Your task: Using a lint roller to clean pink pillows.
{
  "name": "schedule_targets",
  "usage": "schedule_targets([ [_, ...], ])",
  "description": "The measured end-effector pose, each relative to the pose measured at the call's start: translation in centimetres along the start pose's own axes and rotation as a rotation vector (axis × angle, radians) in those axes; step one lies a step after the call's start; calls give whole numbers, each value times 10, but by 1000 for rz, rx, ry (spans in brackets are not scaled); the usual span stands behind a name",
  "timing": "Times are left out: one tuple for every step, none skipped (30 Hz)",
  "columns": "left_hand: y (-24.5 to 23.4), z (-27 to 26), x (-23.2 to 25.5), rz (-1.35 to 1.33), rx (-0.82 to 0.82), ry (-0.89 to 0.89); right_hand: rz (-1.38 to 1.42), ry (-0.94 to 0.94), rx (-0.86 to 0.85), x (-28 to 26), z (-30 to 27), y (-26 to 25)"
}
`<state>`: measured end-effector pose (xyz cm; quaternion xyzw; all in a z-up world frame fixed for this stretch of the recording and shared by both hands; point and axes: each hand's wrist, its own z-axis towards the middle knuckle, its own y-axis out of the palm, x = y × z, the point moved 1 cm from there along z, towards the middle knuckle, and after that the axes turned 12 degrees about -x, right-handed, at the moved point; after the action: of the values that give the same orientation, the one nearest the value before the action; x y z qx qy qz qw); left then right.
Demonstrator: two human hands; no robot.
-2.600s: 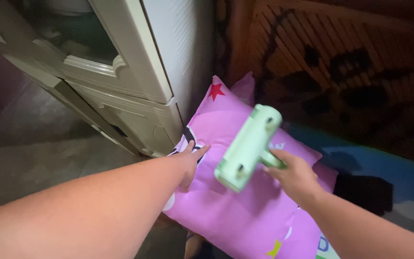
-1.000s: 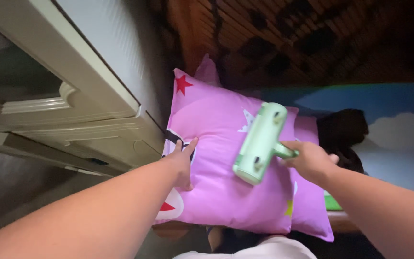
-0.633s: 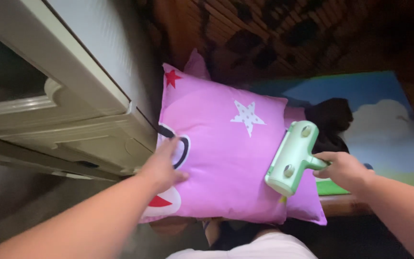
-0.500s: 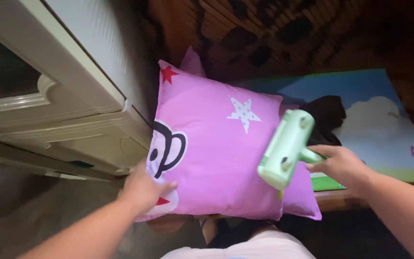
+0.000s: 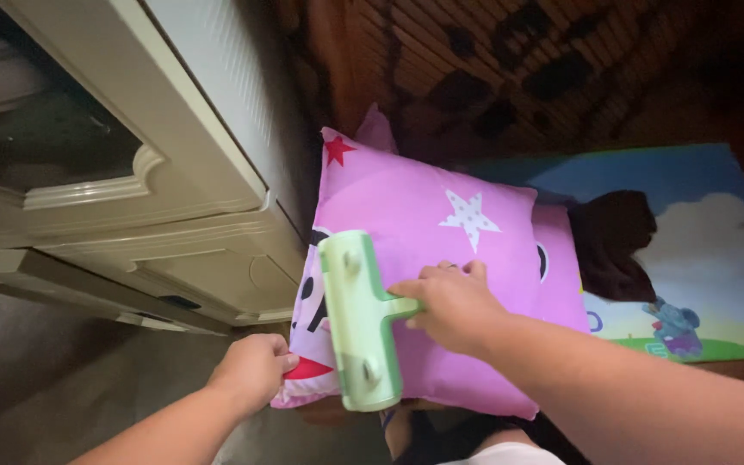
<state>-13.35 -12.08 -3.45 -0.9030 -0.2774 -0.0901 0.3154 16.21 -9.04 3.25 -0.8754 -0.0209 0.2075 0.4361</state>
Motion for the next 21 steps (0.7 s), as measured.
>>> schedule_targets([
  [1, 2, -3, 2, -2, 0, 2, 2, -1, 6, -1, -1],
  [1, 5, -5, -23, -10, 10, 16, 35, -18, 13, -2, -2],
  [2, 7, -6, -48, -18, 20, 30, 68, -35, 20, -3, -3],
  [3, 10, -7, -44, -22, 23, 33, 73, -35, 31, -3, -3],
  [3, 13, -8, -47, -23, 13, 14, 78, -29, 42, -3, -4],
  [3, 14, -10, -50, -25, -1, -4, 82, -25, 52, -3, -3],
  [3, 13, -9, -46, -29, -1, 0, 85, -26, 65, -5, -2],
  [2, 13, -9, -26, -15, 24, 3, 83, -2, 77, -7, -2],
  [2, 12, -9, -5, -1, 50, 5, 81, 23, 89, -9, -1],
  [2, 12, -8, -3, -2, 51, 7, 83, 24, 100, -13, 0],
  [2, 12, -7, 1, -5, 40, -10, 105, 33, 111, -16, 1],
  [1, 11, -6, 4, -9, 28, -28, 127, 40, 121, -19, 2],
  [2, 15, -10, 6, -10, 28, -26, 128, 40, 129, -23, 4],
  [4, 18, -13, -46, -16, 43, -25, 200, 27, 138, -26, 8],
  [5, 22, -16, -97, -22, 58, -24, 272, 15, 147, -29, 11],
  [4, 22, -15, -96, -20, 58, -23, 272, 17, 159, -30, 17],
  [3, 22, -14, -63, -25, 39, -11, 338, 7, 173, -31, 24],
  [4, 22, -13, -30, -31, 21, 1, 405, -2, 186, -33, 31],
  [3, 22, -13, -29, -31, 22, 2, 407, -1, 193, -35, 34],
  [3, 22, -13, -19, -22, 43, 29, 478, -15, 201, -39, 36],
  [2, 21, -12, -9, -14, 64, 56, 549, -29, 209, -43, 38],
])
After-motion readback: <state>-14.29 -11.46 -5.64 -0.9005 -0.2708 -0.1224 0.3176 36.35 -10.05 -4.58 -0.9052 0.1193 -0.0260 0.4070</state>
